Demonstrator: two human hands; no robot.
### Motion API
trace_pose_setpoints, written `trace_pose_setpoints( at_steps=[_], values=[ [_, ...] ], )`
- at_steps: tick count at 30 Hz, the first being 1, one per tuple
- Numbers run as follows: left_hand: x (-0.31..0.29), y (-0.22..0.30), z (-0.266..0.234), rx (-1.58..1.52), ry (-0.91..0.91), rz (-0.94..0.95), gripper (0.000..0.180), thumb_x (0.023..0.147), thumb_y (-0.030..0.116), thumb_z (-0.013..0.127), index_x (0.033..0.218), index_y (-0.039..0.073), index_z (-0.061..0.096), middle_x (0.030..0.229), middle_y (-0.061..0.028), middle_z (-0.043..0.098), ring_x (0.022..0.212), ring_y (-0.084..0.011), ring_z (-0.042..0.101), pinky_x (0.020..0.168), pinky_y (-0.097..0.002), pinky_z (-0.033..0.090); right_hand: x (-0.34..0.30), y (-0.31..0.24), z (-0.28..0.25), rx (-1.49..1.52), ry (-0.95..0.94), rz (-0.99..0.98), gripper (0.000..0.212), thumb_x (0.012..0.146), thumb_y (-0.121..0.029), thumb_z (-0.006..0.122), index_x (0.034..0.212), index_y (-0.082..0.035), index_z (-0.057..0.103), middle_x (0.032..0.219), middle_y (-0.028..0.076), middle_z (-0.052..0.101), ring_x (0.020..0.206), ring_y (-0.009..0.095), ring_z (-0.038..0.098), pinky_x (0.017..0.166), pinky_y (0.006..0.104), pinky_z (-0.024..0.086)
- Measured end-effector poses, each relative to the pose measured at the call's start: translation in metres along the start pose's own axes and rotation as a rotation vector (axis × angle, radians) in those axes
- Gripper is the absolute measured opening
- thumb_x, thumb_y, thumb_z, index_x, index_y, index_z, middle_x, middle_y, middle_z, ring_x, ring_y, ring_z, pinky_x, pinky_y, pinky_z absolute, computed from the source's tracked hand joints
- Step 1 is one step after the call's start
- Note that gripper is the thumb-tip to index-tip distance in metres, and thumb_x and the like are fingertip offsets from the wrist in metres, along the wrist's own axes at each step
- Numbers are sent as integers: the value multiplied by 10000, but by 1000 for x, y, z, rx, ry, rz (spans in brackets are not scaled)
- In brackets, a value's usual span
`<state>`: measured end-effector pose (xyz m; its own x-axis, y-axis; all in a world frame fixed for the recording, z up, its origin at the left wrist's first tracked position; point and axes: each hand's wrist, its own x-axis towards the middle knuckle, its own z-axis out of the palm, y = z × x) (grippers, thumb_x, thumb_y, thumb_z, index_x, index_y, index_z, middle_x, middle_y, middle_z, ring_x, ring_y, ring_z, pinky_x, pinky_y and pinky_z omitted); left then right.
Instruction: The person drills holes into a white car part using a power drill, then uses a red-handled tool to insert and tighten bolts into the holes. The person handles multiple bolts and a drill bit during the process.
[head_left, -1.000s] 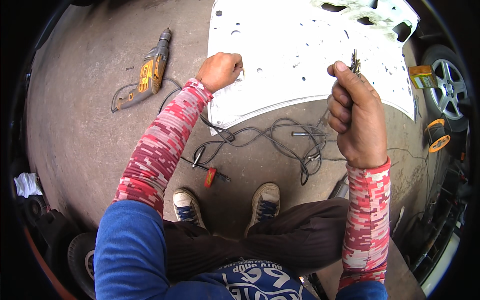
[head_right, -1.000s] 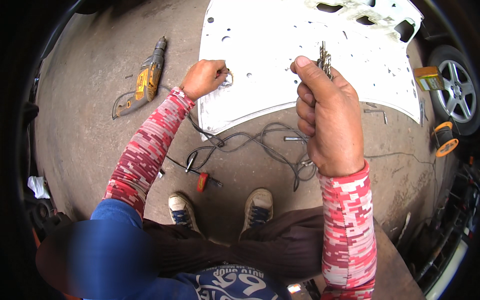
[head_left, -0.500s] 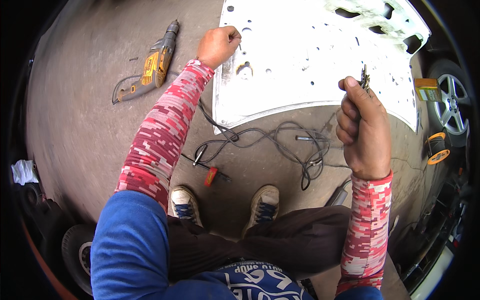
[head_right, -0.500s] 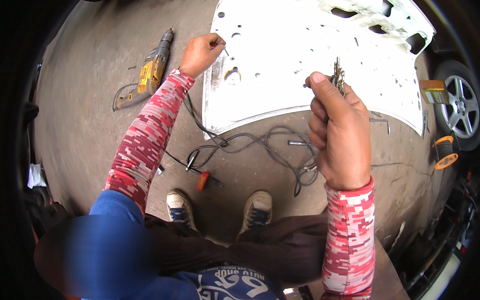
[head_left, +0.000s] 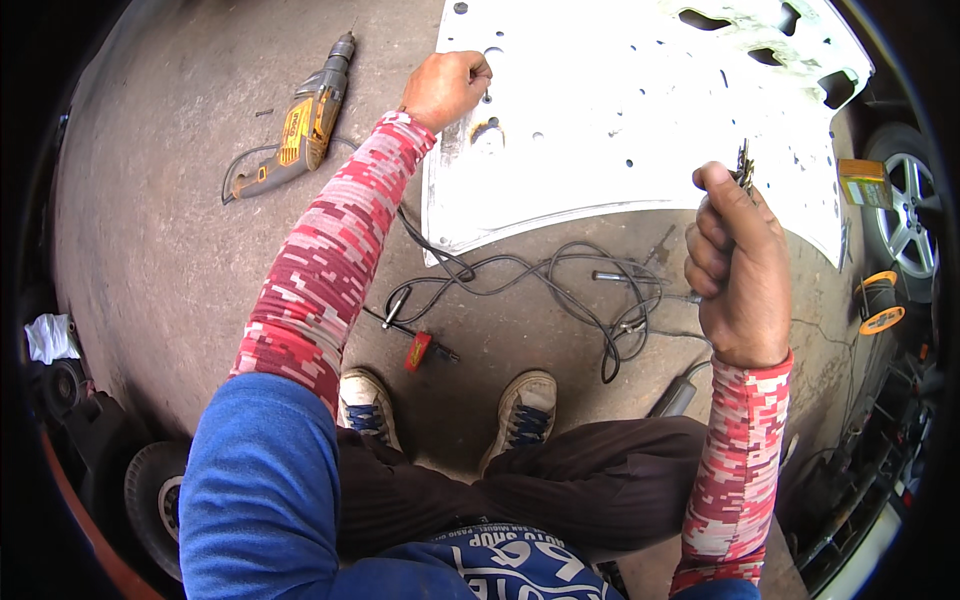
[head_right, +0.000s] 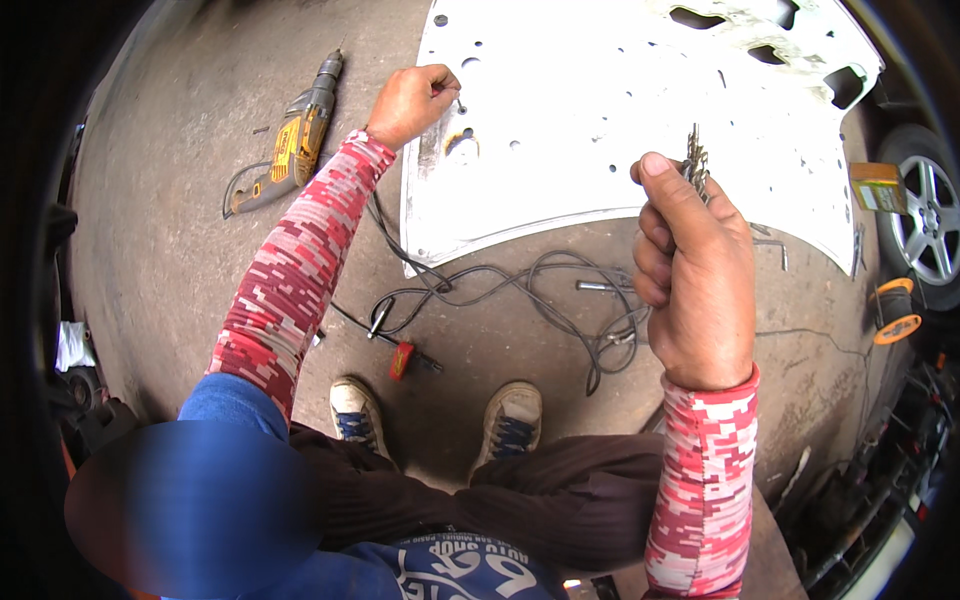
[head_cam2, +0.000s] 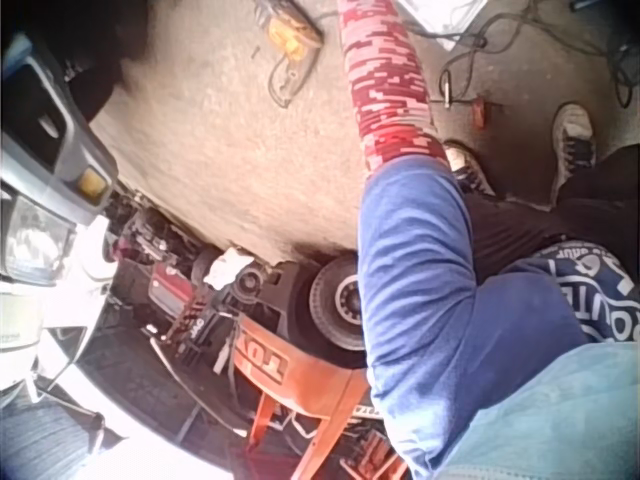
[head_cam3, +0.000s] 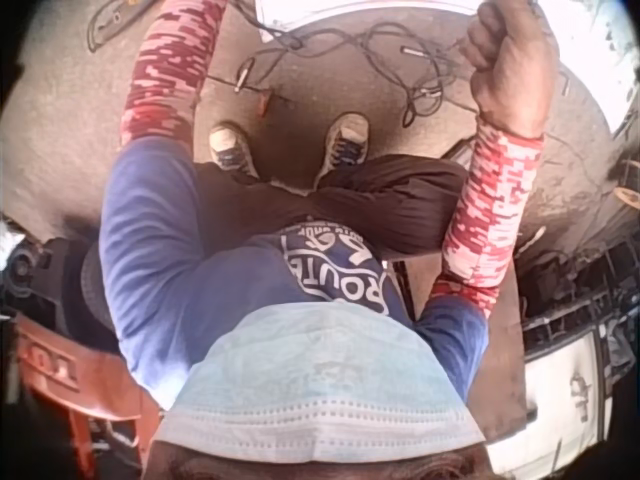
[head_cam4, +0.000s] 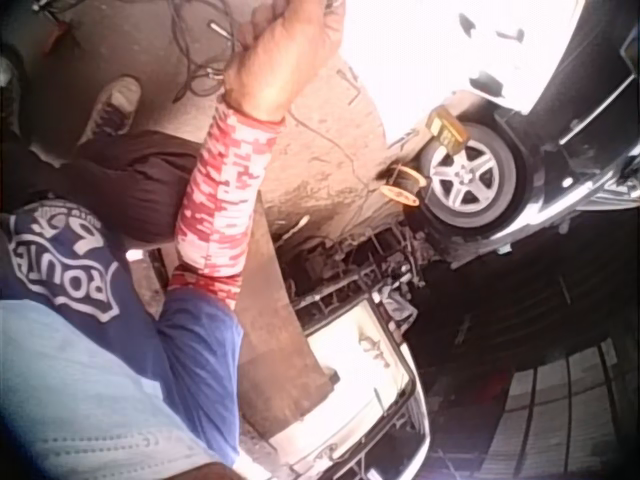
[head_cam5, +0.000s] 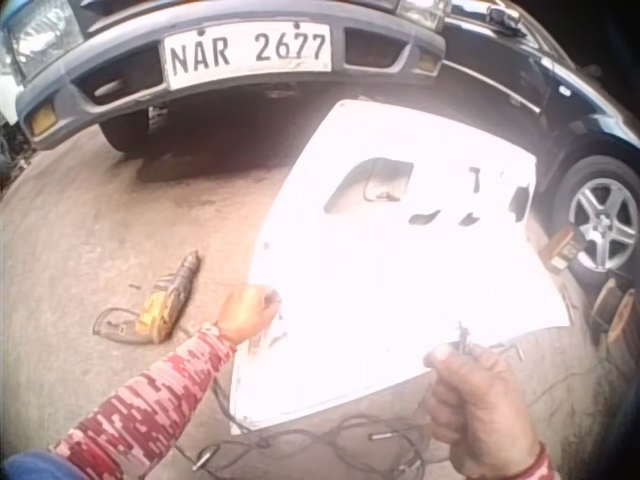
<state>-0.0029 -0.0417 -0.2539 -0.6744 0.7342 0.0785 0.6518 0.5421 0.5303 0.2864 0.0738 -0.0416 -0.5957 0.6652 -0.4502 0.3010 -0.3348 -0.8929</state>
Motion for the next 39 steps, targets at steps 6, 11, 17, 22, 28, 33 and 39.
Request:
trace_pose_setpoints(
  at_steps=[6,11,17,22,28,33,39],
  values=[
    [0,0,0,50,-8,69,151,917,132,695,1029,84,783,989,-97,773,854,-221,742,817,-330,587,-1,0,-3,-11,11,9,325,997,-326,657,1098,-23,595,657,-92,345,502,4,273,407,178,212],
    [2,0,1,47,-8,71,165,919,136,697,1049,96,790,1016,-94,774,870,-216,743,828,-324,589,-2,-1,-4,-19,13,-1,333,996,-329,660,1102,-20,595,656,-92,338,500,5,271,406,180,212],
    [3,-1,-6,-14,-19,17,175,918,166,692,1045,103,793,1015,-94,773,911,-238,740,881,-366,579,-1,-2,1,5,44,30,305,998,-324,657,1077,-34,605,651,-91,338,497,10,269,400,187,214],
    [3,-1,-10,-65,-43,-18,157,898,197,718,1004,106,791,961,-93,771,872,-225,735,843,-363,573,-1,-2,4,4,41,33,284,996,-317,661,1065,-47,605,644,-91,333,497,14,260,399,195,203],
    [3,0,-16,-96,-36,-56,151,894,202,738,969,78,781,923,-99,767,836,-224,729,812,-358,570,-2,-2,6,2,30,30,287,993,-314,668,1077,-47,605,649,-91,342,500,14,265,401,194,196],
    [3,4,-39,-184,1,-63,228,923,215,734,1047,25,754,940,-112,749,821,-191,706,764,-312,571,0,-1,13,-12,17,42,311,986,-318,673,1104,-41,598,678,-81,373,512,17,287,411,189,206],
    [-4,24,-101,-522,-47,-111,278,945,280,710,1081,38,717,931,-58,734,766,-115,649,723,-280,556,4,1,32,37,-83,55,308,1008,-328,612,1127,-45,585,736,-55,417,571,28,362,453,186,279]
  ],
)
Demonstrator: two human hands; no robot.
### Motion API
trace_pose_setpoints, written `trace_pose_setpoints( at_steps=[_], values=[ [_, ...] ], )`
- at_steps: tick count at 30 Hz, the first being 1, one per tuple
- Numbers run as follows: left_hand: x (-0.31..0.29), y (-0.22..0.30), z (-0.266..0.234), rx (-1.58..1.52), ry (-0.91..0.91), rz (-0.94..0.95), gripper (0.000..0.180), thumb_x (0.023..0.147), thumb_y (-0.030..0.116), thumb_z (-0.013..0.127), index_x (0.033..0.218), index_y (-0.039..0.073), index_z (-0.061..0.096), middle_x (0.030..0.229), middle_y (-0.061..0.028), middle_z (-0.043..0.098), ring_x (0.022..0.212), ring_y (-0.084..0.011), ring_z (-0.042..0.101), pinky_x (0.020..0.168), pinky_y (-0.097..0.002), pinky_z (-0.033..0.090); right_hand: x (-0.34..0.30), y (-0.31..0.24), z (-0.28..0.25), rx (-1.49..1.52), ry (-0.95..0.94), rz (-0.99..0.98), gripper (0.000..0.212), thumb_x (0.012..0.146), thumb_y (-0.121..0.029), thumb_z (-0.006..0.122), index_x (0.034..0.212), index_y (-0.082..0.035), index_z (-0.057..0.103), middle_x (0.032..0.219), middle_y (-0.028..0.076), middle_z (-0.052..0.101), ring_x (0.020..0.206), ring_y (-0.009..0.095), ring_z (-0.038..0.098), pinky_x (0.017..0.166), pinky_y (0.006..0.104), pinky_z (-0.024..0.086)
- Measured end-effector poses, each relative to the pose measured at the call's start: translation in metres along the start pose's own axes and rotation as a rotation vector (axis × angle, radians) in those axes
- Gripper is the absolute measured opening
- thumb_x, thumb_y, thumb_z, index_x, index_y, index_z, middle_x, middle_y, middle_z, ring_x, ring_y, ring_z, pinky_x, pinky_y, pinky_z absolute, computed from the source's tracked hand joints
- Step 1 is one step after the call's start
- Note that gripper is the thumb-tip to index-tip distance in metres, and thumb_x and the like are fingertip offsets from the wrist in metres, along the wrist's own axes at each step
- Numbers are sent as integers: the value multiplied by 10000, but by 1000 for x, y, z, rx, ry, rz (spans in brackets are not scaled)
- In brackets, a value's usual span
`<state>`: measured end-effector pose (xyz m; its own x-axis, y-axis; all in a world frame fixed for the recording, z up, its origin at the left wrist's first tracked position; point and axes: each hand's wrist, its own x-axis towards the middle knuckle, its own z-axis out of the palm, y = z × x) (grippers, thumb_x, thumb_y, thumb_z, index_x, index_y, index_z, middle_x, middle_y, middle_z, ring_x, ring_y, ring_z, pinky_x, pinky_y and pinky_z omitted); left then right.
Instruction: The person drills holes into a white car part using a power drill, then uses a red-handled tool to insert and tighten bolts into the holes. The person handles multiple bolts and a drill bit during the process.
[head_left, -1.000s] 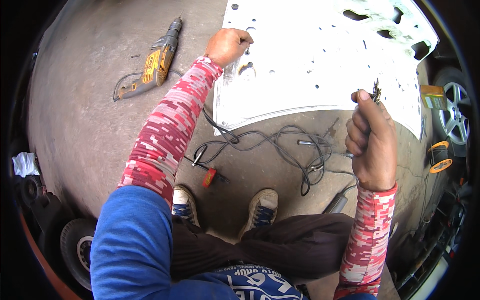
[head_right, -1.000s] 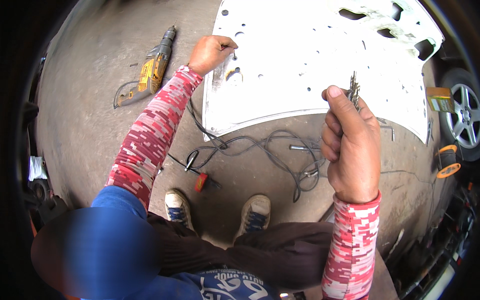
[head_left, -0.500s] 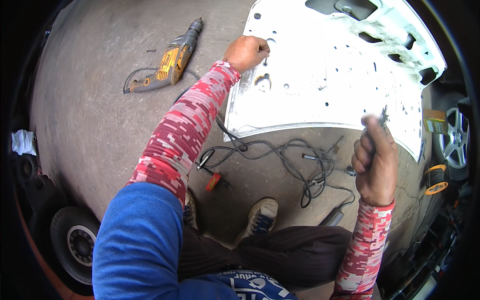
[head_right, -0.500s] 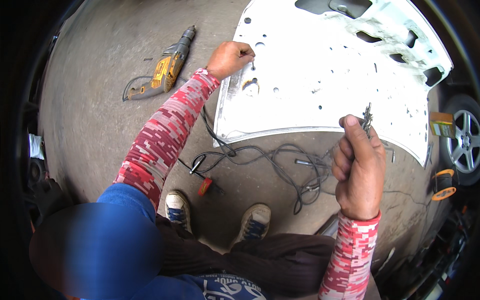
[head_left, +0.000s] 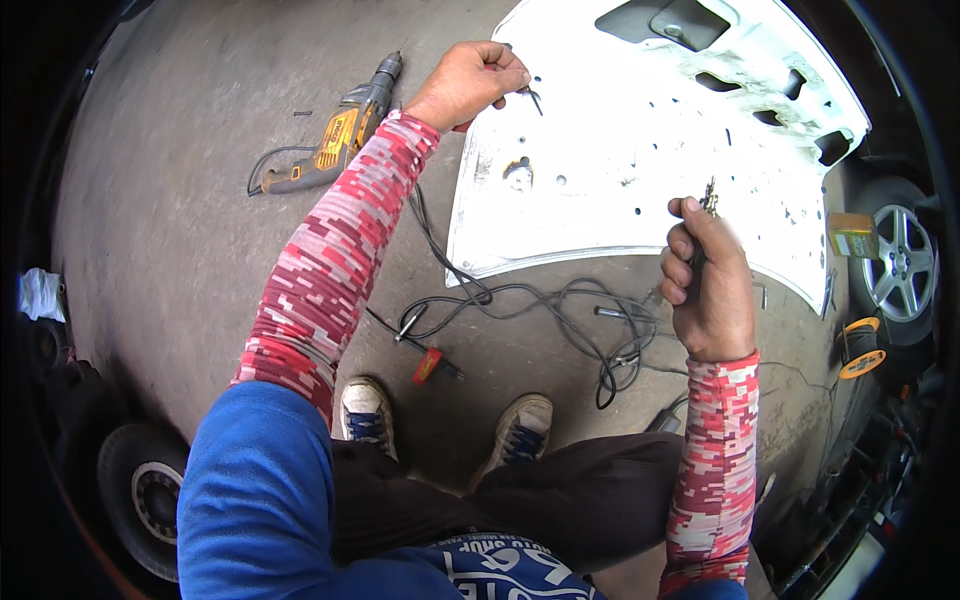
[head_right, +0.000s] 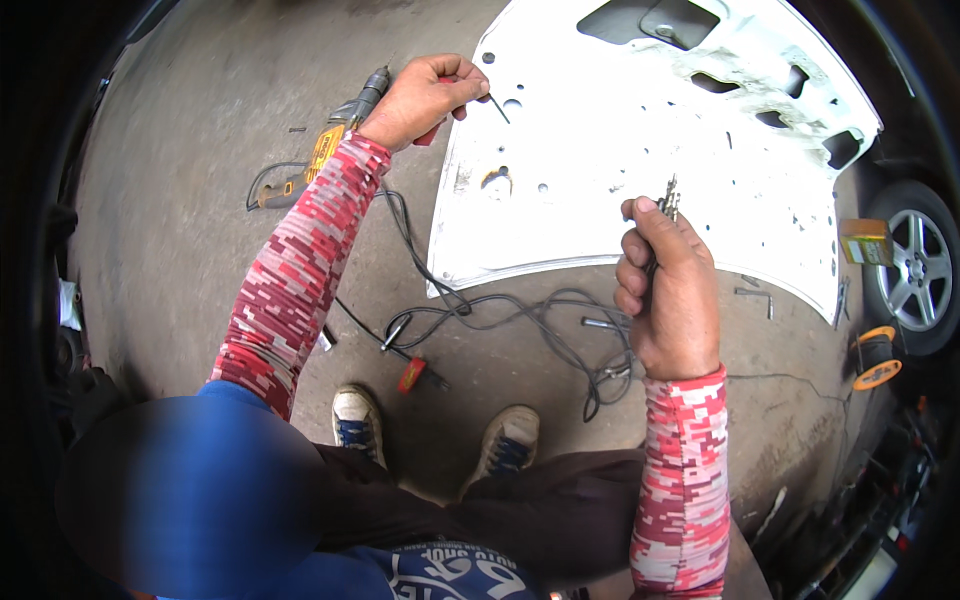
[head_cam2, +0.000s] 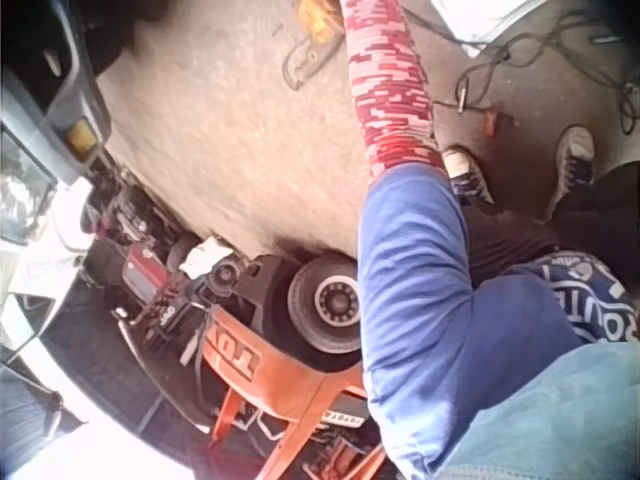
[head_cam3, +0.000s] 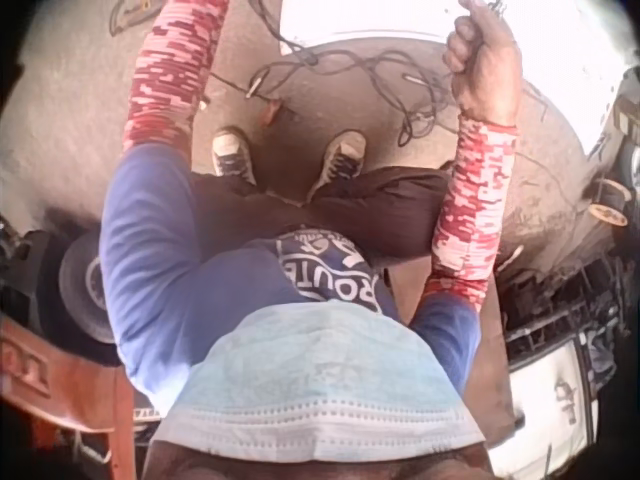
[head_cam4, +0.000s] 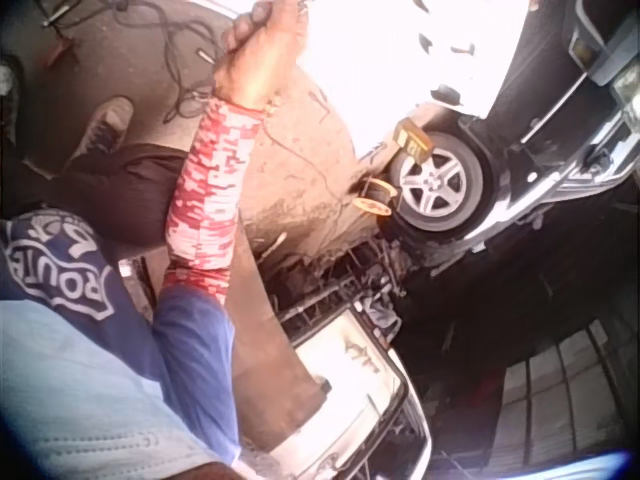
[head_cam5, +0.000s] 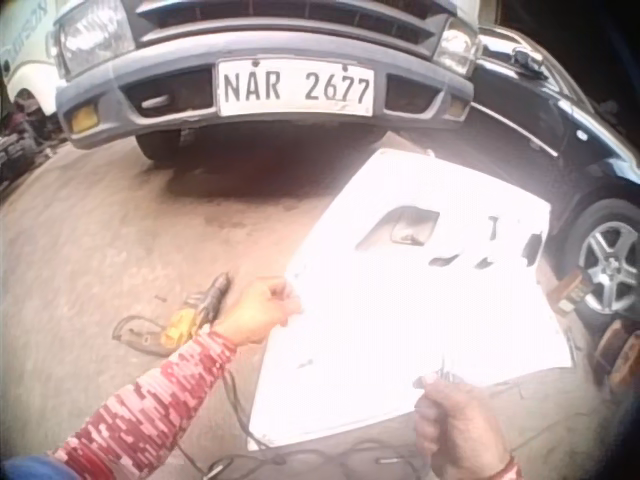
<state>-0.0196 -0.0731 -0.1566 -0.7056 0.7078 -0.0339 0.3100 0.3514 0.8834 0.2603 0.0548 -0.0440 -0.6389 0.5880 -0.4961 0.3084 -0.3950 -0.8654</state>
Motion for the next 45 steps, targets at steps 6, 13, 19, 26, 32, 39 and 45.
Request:
trace_pose_setpoints(
  at_steps=[6,13,19,26,32,39,45],
  values=[
    [-38,58,-48,11,-87,86,296,943,326,709,1078,64,721,928,-41,741,735,-77,619,694,-261,547,-1,0,31,147,-104,47,243,1018,-279,585,1110,-54,592,774,-33,529,605,58,446,484,208,350],
    [-83,110,-106,-37,-160,298,319,934,358,731,1037,56,740,883,-38,724,677,-62,584,636,-219,518,-24,-9,63,152,-151,-46,219,1018,-248,579,1107,-47,593,779,-23,561,609,59,485,489,213,382],
    [-133,162,-161,-234,-130,18,132,932,173,725,935,42,712,678,15,632,502,-30,512,378,-186,338,-34,-15,88,128,-99,-102,236,1006,-226,546,1142,-36,576,807,-4,546,631,89,480,522,245,373],
    [-173,180,-195,-131,50,58,134,934,182,725,958,51,711,716,6,672,525,-21,538,351,-174,355,-36,-17,107,235,-143,-83,207,1020,-190,465,1120,-28,547,820,30,547,640,116,485,538,262,394],
    [-187,188,-200,-151,32,100,139,934,174,724,974,41,713,753,-4,693,540,-20,534,359,-169,372,-43,-18,115,248,-141,-73,213,1024,-182,447,1103,-13,551,862,78,604,696,157,568,604,284,498],
    [-190,213,-205,-386,-409,90,156,946,172,695,988,23,708,757,-14,656,570,-54,536,419,-213,396,-57,-21,113,371,-338,17,321,1035,-172,417,1208,83,507,1087,242,652,987,320,708,872,398,630],
    [-171,181,-164,39,-128,476,299,935,325,723,1049,49,742,846,-46,730,695,-70,626,616,-231,512,-73,-19,117,372,-494,103,322,1037,-189,380,1166,69,522,1160,301,637,1097,427,675,931,448,612]
  ],
)
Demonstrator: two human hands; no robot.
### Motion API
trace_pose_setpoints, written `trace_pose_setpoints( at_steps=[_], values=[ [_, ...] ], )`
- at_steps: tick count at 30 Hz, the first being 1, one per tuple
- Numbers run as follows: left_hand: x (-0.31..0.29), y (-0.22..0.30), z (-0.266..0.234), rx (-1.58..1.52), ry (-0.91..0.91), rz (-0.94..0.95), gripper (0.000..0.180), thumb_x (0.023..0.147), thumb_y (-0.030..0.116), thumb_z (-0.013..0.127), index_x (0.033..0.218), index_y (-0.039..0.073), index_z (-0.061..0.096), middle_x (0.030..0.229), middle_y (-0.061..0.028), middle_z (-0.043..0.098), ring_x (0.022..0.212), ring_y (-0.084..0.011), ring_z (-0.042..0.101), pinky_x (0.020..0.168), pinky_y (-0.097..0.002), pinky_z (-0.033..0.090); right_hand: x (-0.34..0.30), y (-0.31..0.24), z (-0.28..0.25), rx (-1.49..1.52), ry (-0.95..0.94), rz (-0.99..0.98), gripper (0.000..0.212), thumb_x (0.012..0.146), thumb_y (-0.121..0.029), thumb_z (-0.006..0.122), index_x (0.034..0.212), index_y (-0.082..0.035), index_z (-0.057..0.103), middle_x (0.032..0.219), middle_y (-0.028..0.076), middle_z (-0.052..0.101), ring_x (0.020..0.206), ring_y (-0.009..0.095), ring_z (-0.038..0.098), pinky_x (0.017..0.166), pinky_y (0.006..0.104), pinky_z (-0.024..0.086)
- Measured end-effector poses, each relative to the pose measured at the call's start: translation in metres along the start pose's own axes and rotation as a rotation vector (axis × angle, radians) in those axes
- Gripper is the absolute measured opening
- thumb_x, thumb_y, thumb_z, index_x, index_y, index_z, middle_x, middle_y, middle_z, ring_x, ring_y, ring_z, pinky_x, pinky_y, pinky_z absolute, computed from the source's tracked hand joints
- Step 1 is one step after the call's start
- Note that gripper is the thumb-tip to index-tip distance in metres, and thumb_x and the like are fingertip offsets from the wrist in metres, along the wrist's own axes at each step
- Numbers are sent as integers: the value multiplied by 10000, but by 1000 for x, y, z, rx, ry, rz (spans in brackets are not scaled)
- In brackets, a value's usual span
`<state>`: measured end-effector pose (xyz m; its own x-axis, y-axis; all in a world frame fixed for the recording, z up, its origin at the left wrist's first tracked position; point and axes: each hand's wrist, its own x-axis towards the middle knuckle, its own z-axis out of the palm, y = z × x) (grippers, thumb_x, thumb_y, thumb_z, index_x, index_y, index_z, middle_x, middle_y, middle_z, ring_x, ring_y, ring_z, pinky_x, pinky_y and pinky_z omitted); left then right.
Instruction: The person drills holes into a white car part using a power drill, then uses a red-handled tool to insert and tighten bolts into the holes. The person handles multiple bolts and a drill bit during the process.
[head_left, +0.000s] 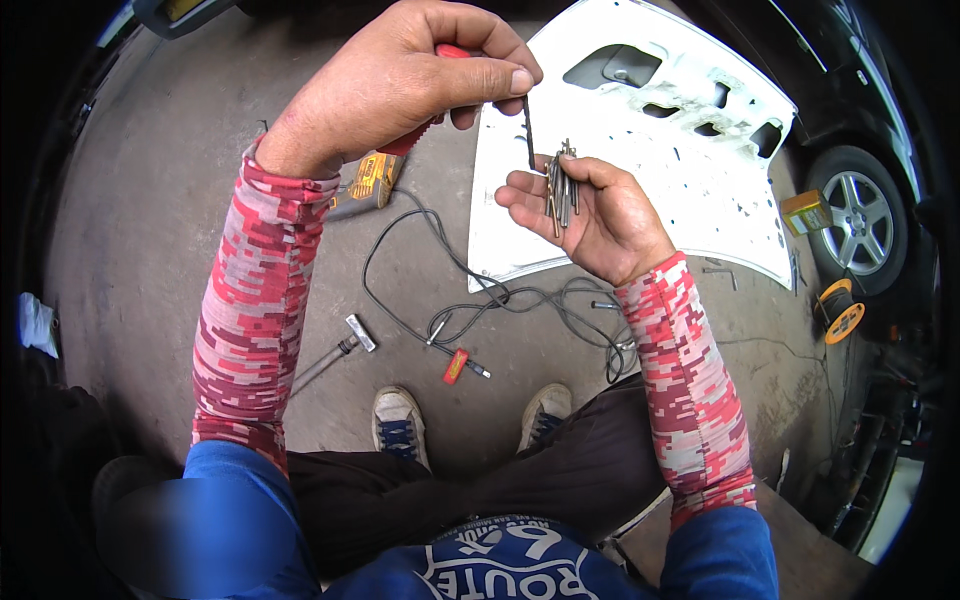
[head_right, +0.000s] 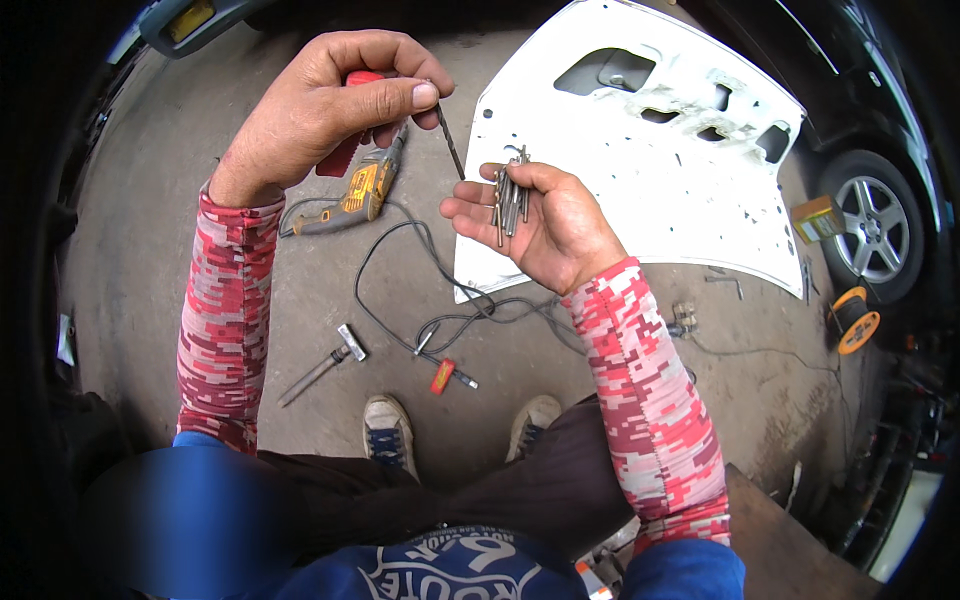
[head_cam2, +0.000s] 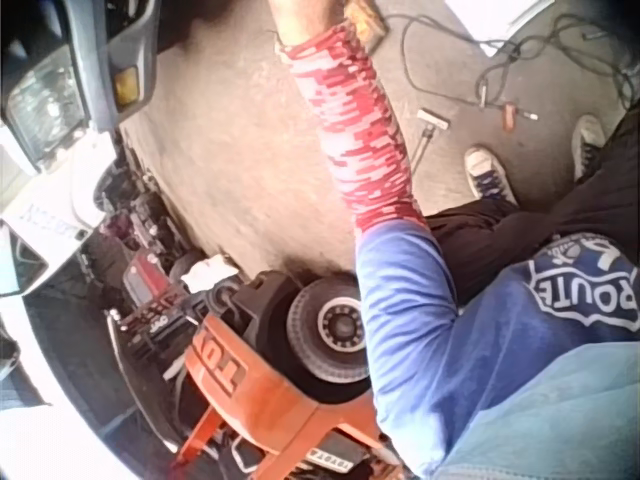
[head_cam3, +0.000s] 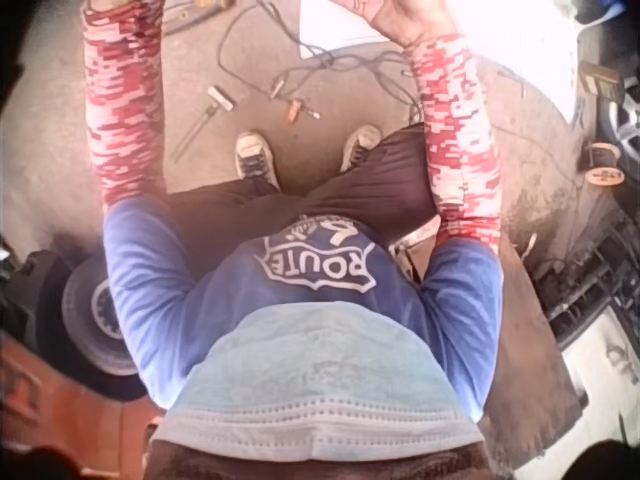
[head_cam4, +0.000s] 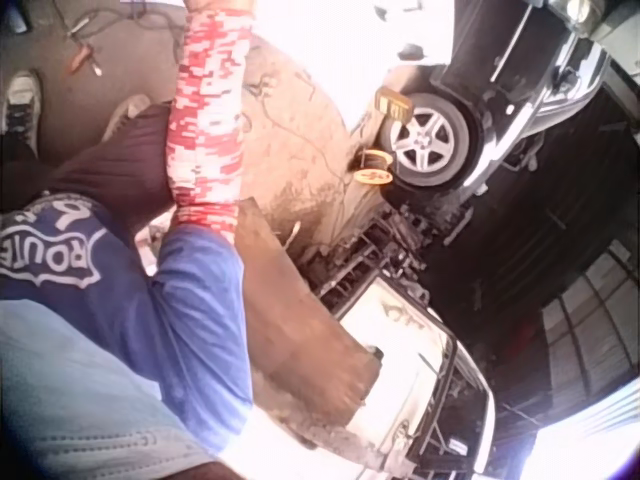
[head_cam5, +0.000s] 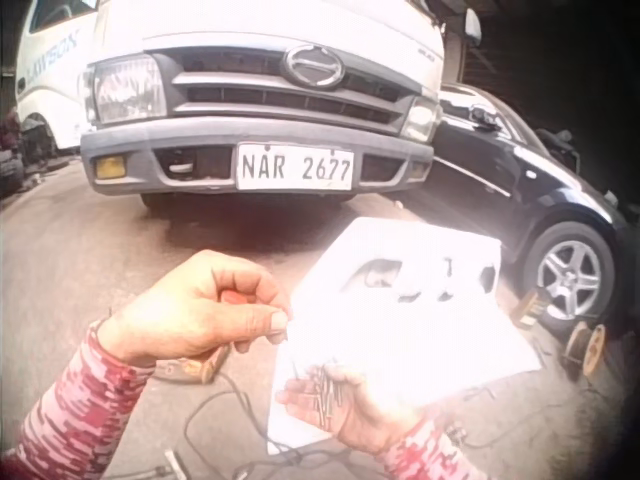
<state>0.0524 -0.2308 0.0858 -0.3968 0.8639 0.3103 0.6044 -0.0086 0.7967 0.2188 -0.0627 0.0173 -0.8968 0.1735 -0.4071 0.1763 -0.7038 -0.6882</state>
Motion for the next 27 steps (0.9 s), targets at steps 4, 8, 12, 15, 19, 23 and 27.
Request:
trace_pose_setpoints(
  at_steps=[4,8,12,15,19,23,27],
  values=[
    [3,-6,12,-160,-74,5,233,947,248,713,1048,40,741,877,-38,728,683,-67,617,617,-211,522,0,3,3,16,-69,72,348,1044,-208,387,1193,80,514,1168,303,637,1092,438,673,913,470,609],
    [6,-4,18,-194,-99,-132,238,942,254,721,1016,28,734,835,-15,699,686,-58,608,599,-217,511,1,3,0,49,-161,90,383,1042,-208,384,1239,101,494,1208,306,627,1095,437,672,924,471,601],
    [6,-9,22,-133,-95,-207,244,933,260,739,946,17,724,775,-5,666,650,-58,584,581,-222,493,2,3,-3,101,-265,84,414,1023,-181,384,1294,121,466,1249,311,610,1102,441,667,931,474,598],
    [6,-11,23,-73,-109,-277,260,925,262,752,876,9,711,719,6,633,618,-53,537,540,-236,445,2,4,-3,133,-295,84,440,1005,-161,384,1326,133,446,1264,316,601,1117,446,659,940,479,594],
    [6,-9,23,-34,-99,-318,298,932,275,742,811,7,688,633,15,575,579,-56,487,511,-261,400,1,5,-4,121,-289,88,464,986,-158,395,1339,140,436,1297,326,576,1145,463,643,950,492,591],
    [5,-5,24,29,-91,-381,318,940,288,729,797,8,681,593,10,551,545,-61,478,498,-270,396,1,6,-5,116,-306,107,543,999,-182,413,1436,133,347,1387,307,532,1226,497,584,992,491,580],
    [6,-4,27,-14,-119,-432,301,942,275,720,811,6,689,597,4,568,516,-68,496,471,-270,400,5,10,-5,136,-339,144,553,998,-183,418,1448,127,326,1378,302,538,1241,506,570,1014,516,560]
  ],
)
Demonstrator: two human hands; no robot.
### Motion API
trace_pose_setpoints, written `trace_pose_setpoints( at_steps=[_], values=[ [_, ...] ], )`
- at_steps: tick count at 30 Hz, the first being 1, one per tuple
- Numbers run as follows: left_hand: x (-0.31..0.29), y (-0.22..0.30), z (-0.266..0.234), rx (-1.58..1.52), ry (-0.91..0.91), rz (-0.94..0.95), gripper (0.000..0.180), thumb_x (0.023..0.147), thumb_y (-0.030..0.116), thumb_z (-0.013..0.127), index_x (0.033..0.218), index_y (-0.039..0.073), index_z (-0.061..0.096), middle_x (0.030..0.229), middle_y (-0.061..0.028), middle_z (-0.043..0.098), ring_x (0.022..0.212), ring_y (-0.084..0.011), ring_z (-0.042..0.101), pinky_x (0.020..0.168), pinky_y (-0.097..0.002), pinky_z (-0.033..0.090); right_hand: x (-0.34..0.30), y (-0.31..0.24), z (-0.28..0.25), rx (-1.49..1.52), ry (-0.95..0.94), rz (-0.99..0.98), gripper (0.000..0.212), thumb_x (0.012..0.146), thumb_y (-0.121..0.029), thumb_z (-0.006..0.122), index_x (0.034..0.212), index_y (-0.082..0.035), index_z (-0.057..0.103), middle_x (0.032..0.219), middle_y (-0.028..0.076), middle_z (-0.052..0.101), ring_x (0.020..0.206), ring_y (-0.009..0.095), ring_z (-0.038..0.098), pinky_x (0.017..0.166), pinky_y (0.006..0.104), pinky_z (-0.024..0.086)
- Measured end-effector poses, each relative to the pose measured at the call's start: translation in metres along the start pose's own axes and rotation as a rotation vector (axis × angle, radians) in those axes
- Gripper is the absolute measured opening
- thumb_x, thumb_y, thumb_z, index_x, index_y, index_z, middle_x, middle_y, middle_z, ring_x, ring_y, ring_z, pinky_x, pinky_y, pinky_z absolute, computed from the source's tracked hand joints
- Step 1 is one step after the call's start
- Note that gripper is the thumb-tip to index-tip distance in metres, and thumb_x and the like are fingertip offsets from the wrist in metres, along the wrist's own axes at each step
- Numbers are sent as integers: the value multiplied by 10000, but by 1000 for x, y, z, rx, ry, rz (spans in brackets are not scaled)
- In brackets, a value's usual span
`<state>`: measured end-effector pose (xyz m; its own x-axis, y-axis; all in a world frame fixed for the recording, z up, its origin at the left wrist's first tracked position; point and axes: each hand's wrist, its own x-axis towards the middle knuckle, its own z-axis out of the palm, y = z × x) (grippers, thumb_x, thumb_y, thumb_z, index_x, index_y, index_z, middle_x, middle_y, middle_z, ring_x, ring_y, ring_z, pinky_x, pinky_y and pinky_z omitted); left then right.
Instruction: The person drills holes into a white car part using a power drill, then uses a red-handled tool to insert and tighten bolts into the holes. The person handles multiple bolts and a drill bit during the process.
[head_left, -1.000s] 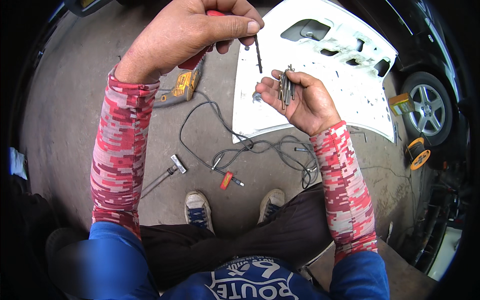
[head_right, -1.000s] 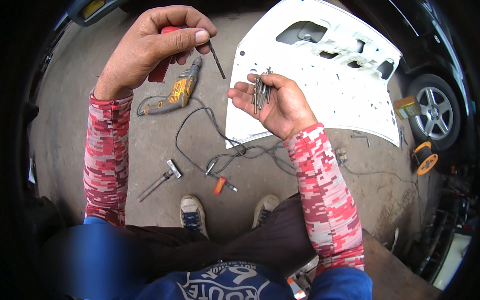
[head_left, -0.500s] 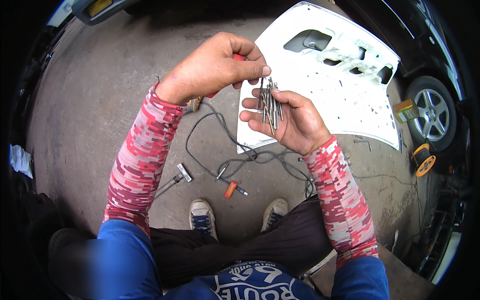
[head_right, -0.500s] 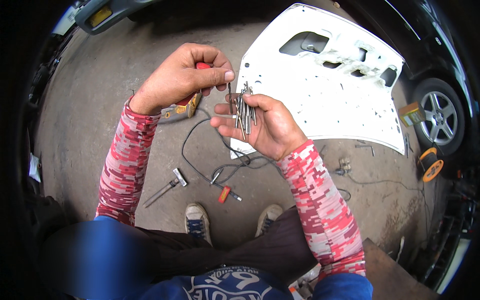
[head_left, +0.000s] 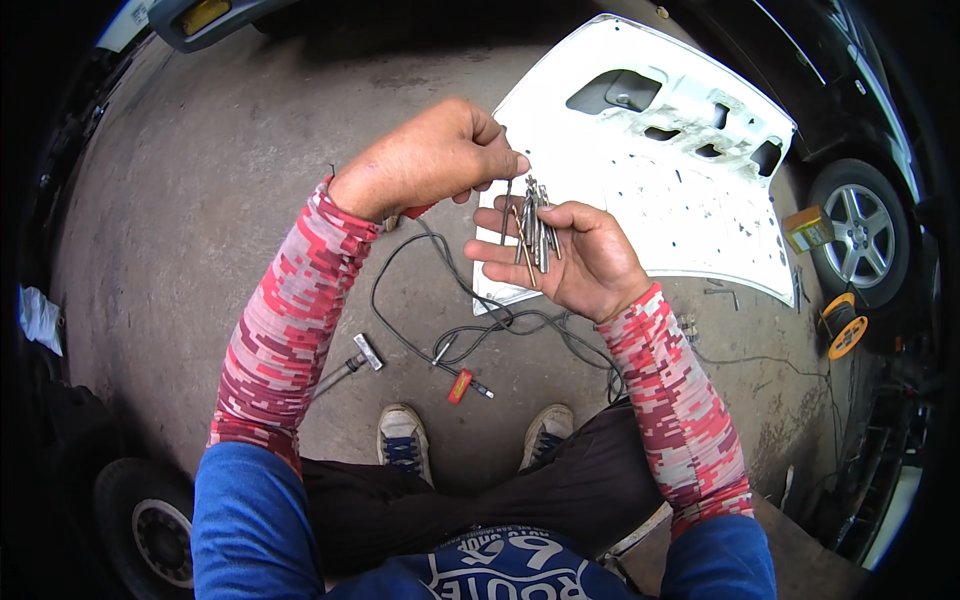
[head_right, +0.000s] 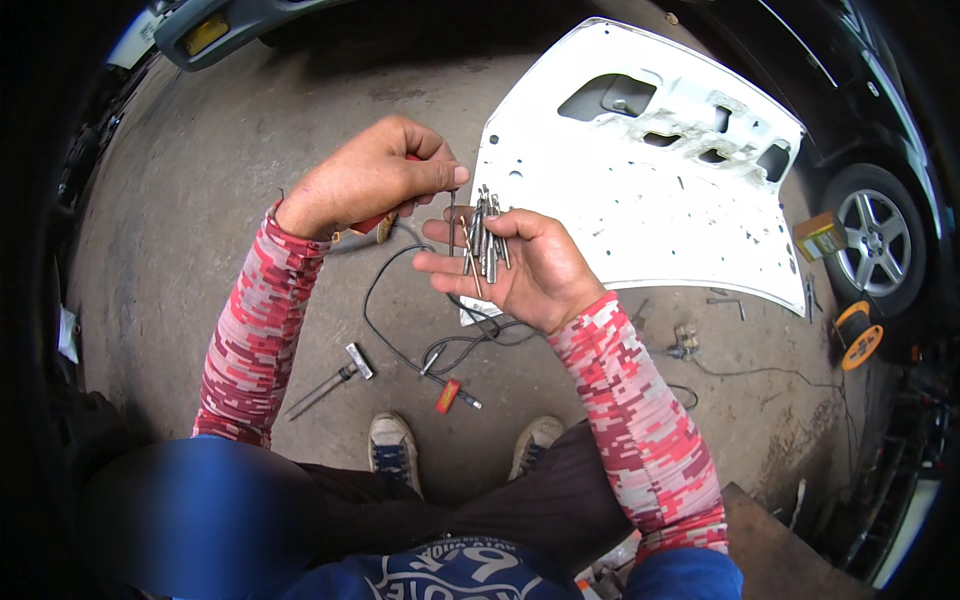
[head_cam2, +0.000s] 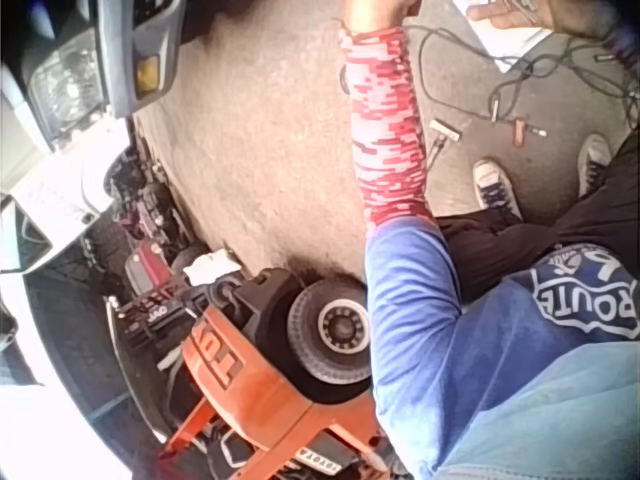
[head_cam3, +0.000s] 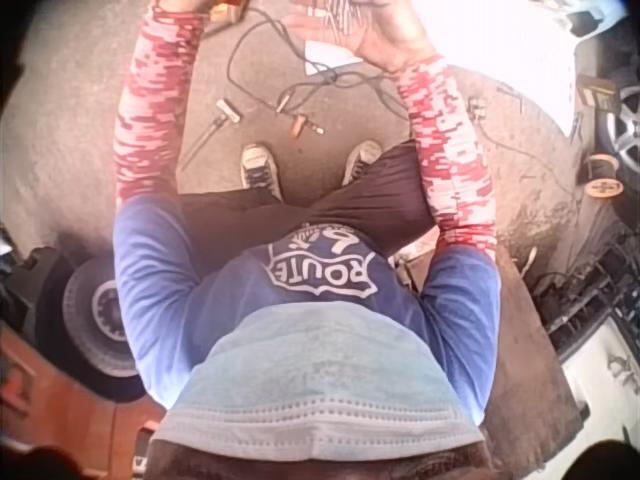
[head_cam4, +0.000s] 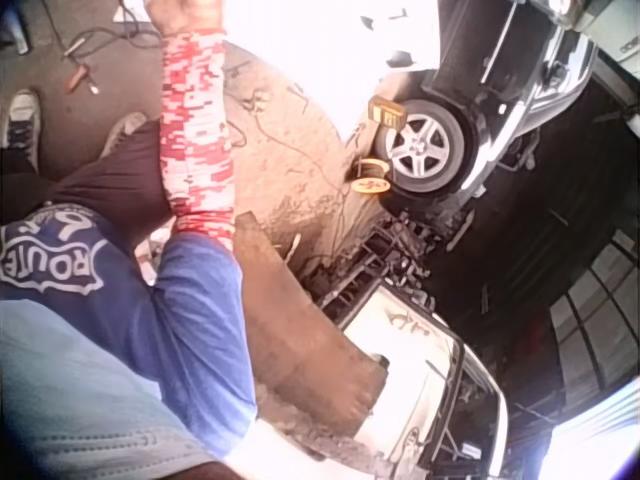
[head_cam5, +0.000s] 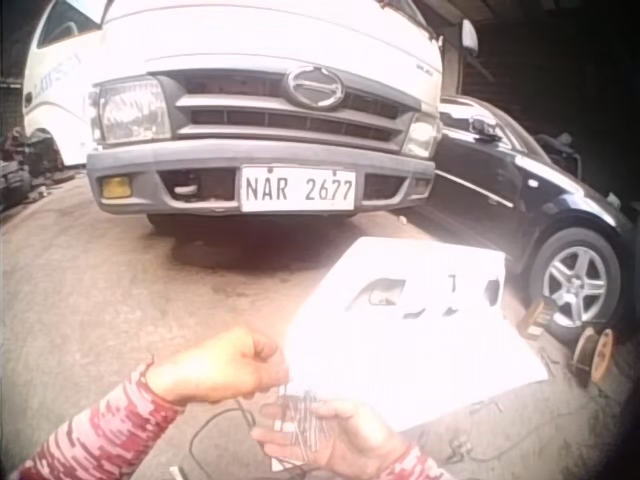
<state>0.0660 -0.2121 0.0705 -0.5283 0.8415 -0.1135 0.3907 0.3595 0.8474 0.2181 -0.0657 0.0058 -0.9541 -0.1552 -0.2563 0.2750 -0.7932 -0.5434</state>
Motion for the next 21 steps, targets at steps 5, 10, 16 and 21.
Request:
trace_pose_setpoints(
  at_steps=[5,10,16,21],
  values=[
    [5,-4,-1,40,-54,-52,258,940,246,706,876,-4,703,645,-6,602,517,-73,516,473,-262,424,2,3,1,39,8,25,484,978,-170,406,1359,128,421,1311,312,572,1202,488,604,985,515,572],
    [7,-14,2,66,-67,2,216,888,163,738,963,-35,697,753,-53,659,603,-97,571,517,-256,456,3,3,2,-51,36,43,475,970,-153,457,1355,125,431,1272,296,601,1160,459,638,976,490,581],
    [10,-22,8,104,-97,75,204,848,89,744,986,-55,700,817,-110,710,752,-160,687,692,-286,548,3,5,2,-77,79,18,400,975,-83,480,1325,109,462,1228,269,634,1126,394,670,943,458,601],
    [9,-19,13,183,-98,56,193,838,85,748,964,-55,712,817,-122,720,763,-169,702,718,-299,562,5,10,5,-207,202,-61,316,967,18,521,1275,87,504,1166,216,657,1047,305,701,893,397,622]
  ],
)
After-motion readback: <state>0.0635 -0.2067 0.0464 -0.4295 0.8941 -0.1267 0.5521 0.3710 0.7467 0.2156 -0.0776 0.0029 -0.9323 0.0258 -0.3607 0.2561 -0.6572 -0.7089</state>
